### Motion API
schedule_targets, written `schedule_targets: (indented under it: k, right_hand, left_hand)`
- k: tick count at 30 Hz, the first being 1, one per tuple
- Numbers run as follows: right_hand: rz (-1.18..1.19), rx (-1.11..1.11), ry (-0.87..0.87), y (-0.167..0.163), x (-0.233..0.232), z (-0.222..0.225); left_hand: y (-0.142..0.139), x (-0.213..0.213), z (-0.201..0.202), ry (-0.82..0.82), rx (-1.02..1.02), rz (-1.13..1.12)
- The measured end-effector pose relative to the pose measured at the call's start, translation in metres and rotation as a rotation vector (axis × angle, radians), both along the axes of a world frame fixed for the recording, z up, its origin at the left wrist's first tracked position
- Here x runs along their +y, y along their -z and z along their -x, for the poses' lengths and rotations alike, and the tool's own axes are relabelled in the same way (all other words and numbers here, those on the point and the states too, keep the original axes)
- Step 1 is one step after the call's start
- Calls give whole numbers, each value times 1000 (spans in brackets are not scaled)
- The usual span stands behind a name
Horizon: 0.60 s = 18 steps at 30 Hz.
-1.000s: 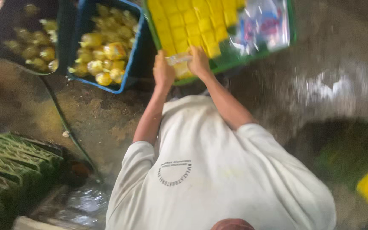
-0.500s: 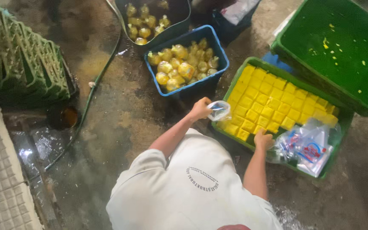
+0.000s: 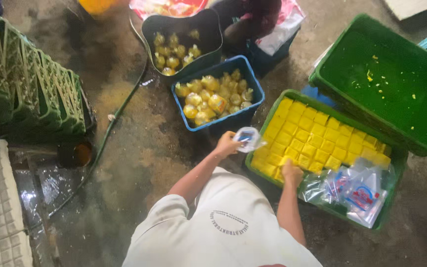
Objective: The person sits on the floor of a food processing facility and wraps yellow tofu blocks in small clear plastic bags, twisting the bags closed. They place each wrapped package into blue bins beside them and take new blocks from a green tray, working through the tray one block at a time.
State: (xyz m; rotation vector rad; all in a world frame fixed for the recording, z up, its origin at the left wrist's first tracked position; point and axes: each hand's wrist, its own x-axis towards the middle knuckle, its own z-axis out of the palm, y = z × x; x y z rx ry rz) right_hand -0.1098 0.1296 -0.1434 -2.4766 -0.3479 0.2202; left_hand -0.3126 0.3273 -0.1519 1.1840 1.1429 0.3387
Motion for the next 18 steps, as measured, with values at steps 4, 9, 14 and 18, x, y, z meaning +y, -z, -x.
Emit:
schedule_targets:
  k: [4, 9, 14, 18]
  right_hand:
    - [75, 150, 27, 1, 9, 15]
    - [-98, 130, -140, -10, -10, 5]
    - [-382, 504, 61, -30, -48, -22]
    - [282, 5, -14, -37, -54, -27]
  left_hand:
    - [-18, -17, -49, 198, 63, -156]
    - [-18, -55, -95, 390, 74, -271]
    - [-11, -93, -97, 549, 219, -454]
    - [-11, -108, -92, 698, 255, -576]
